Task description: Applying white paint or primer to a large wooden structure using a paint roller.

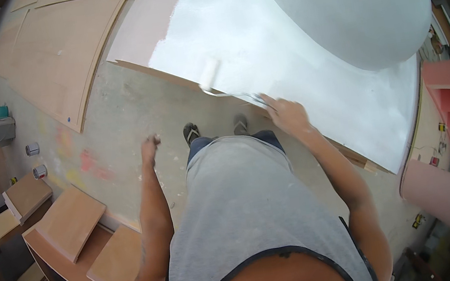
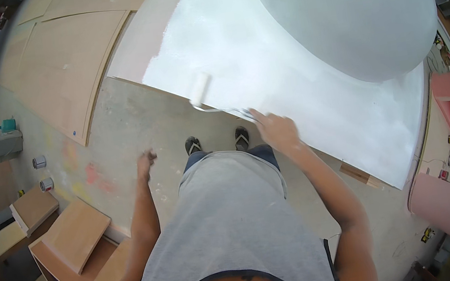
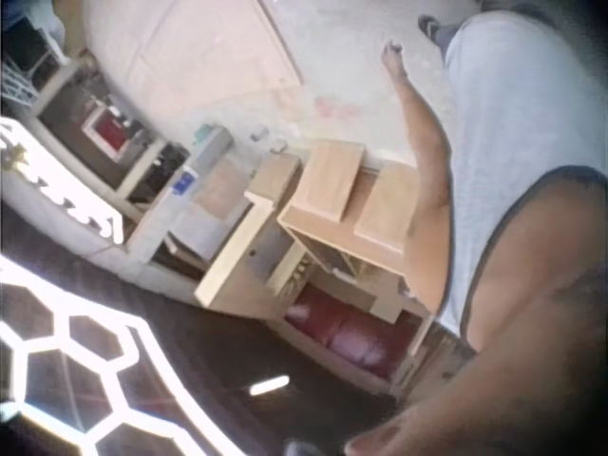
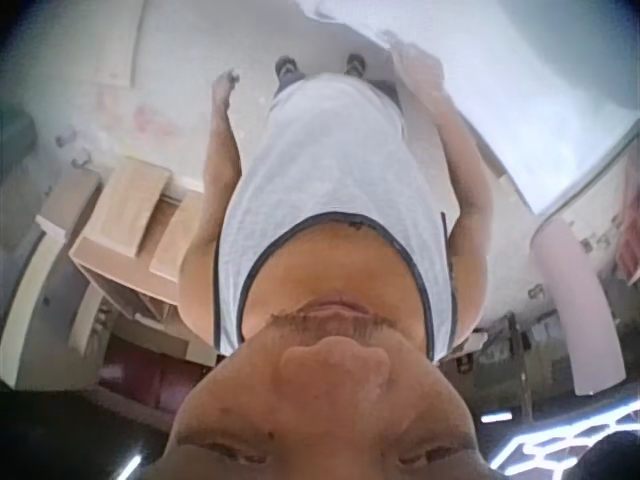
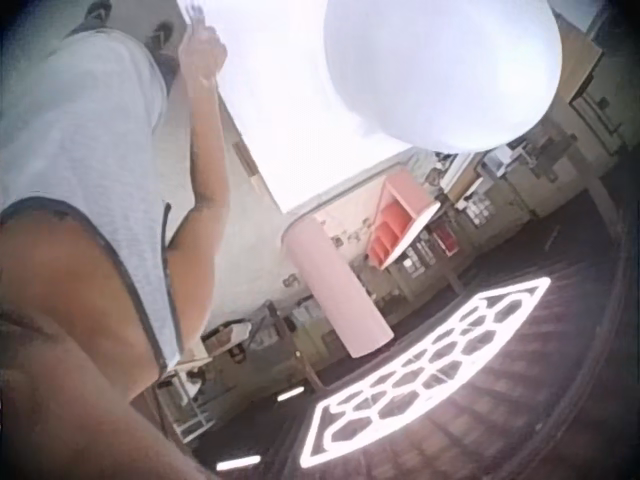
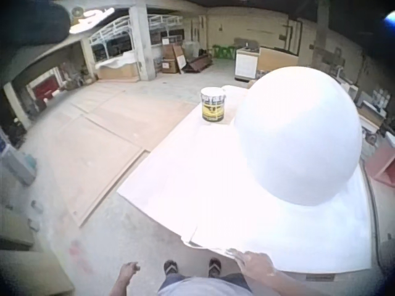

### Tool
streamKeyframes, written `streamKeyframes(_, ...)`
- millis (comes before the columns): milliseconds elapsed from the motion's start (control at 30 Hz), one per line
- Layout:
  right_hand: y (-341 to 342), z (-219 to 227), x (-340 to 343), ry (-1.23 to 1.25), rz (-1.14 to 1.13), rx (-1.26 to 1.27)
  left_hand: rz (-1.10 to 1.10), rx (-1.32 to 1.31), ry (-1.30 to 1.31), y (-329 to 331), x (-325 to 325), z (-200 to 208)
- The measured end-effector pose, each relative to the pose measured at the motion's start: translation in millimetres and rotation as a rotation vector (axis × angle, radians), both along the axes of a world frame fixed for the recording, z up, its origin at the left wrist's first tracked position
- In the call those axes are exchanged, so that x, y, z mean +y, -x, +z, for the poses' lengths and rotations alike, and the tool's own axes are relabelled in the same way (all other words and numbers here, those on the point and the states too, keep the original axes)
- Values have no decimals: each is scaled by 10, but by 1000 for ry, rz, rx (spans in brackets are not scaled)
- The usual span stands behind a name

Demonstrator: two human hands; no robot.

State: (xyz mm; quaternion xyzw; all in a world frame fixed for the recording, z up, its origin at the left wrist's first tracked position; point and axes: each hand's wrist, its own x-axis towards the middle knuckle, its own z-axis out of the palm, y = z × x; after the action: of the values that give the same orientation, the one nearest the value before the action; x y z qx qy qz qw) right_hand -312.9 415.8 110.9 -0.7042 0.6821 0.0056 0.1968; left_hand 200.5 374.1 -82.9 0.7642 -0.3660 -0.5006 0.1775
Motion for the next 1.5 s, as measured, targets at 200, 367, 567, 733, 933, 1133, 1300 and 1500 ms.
streamKeyframes(200, 1331, 496, 1109, 63, 1, 5, 87, 50, -385, 214, 2639, -1211)
streamKeyframes(367, 1512, 417, 1140, 10, -57, 21, 84, 275, -333, -297, 3780, -97)
streamKeyframes(567, 260, 46, -160, -16, 71, -125, 223, 198, -255, 844, 1890, -306)
streamKeyframes(733, -715, -54, -1298, -130, 18, -107, 260, 233, 26, 994, 902, 528)
streamKeyframes(933, -537, 93, -1167, -151, 43, -99, 317, 233, -24, 884, 1230, 288)
streamKeyframes(1133, 1168, 164, 568, -6, -110, -180, 171, 372, -569, 632, 2416, -702)
streamKeyframes(1300, 1641, 728, 1132, -116, -187, -31, 153, 332, -465, 791, 2289, -584)
streamKeyframes(1500, 1204, 182, 311, -27, -101, -161, 187, 237, -277, 836, 1530, -471)
